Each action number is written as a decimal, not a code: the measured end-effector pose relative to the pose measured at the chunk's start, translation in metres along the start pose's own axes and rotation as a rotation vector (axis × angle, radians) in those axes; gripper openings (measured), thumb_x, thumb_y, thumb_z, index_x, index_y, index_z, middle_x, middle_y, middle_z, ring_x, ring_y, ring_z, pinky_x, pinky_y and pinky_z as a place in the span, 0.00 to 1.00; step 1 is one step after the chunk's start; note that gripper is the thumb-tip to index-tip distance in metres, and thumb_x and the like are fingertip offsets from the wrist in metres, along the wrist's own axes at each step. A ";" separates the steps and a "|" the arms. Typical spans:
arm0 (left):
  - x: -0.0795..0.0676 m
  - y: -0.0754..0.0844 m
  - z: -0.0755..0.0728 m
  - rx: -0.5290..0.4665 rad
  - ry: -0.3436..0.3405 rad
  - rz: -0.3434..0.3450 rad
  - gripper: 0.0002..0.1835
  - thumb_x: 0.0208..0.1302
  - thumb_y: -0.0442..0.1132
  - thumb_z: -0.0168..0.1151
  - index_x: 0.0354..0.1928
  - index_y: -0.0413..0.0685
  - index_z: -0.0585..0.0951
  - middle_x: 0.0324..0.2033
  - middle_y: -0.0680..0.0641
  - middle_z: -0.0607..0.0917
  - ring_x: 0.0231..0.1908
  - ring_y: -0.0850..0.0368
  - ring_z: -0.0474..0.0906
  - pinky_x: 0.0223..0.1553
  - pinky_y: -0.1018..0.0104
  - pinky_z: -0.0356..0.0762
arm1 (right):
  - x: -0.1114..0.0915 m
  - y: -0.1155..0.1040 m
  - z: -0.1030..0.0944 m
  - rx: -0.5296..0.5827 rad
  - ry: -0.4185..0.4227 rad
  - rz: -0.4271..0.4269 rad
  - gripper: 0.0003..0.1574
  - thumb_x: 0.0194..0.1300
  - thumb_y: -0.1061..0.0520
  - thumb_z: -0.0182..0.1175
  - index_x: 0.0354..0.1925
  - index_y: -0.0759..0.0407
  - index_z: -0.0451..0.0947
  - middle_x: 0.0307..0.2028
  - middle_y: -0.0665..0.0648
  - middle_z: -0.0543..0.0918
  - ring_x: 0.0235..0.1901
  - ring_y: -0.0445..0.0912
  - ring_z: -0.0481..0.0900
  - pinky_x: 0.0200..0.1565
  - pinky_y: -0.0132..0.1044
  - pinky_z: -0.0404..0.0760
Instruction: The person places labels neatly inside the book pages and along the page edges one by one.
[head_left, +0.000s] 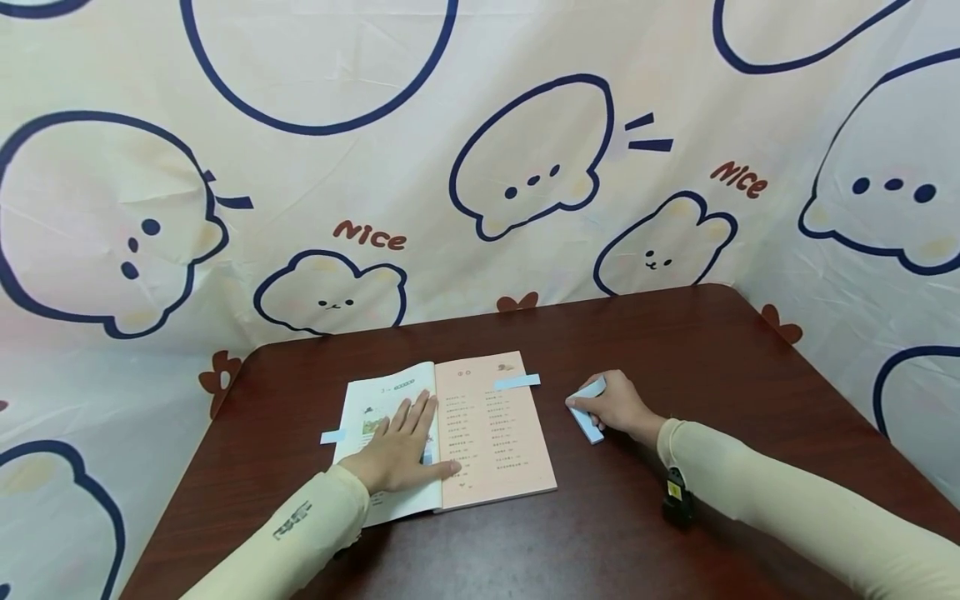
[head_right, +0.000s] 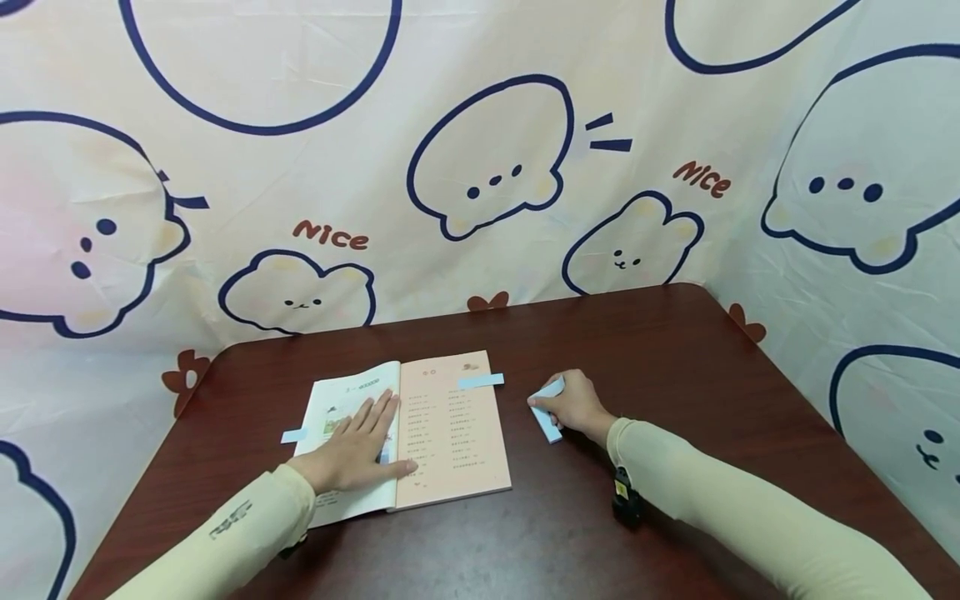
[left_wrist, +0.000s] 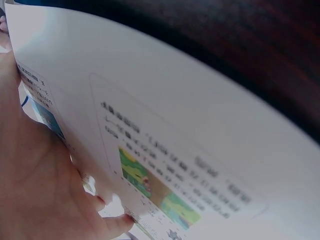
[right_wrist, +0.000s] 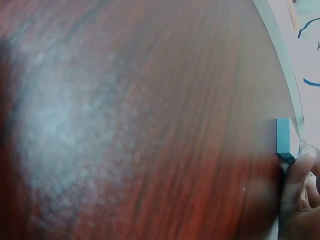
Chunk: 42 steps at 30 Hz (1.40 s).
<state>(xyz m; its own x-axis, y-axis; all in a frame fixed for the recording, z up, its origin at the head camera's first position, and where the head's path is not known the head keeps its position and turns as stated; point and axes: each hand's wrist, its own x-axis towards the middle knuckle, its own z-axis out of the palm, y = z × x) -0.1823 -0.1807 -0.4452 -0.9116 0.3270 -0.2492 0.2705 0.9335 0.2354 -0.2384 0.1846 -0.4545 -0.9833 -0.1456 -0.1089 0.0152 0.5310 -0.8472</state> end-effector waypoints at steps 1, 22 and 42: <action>-0.001 0.001 -0.001 -0.008 0.002 0.003 0.65 0.57 0.83 0.48 0.82 0.47 0.40 0.82 0.45 0.37 0.81 0.38 0.36 0.75 0.31 0.43 | 0.000 0.000 0.000 0.005 -0.003 -0.002 0.15 0.64 0.59 0.70 0.42 0.69 0.79 0.18 0.55 0.78 0.13 0.41 0.73 0.19 0.32 0.75; -0.005 0.006 -0.006 -0.022 -0.009 0.006 0.64 0.58 0.82 0.47 0.82 0.46 0.39 0.82 0.44 0.37 0.81 0.36 0.36 0.75 0.31 0.42 | -0.004 -0.001 0.001 -0.078 0.038 -0.045 0.20 0.72 0.56 0.61 0.22 0.60 0.74 0.11 0.50 0.72 0.13 0.42 0.72 0.20 0.34 0.73; -0.009 0.011 -0.013 -0.026 -0.021 -0.011 0.62 0.61 0.77 0.53 0.81 0.44 0.41 0.82 0.43 0.39 0.81 0.36 0.38 0.75 0.30 0.44 | 0.002 -0.001 0.004 -0.135 0.061 -0.051 0.08 0.65 0.59 0.67 0.34 0.65 0.85 0.32 0.60 0.86 0.32 0.45 0.78 0.37 0.35 0.77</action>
<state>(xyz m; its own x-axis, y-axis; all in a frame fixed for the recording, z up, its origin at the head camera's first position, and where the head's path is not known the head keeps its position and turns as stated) -0.1754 -0.1751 -0.4282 -0.9077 0.3202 -0.2711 0.2523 0.9329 0.2569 -0.2397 0.1808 -0.4555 -0.9915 -0.1264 -0.0319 -0.0557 0.6322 -0.7728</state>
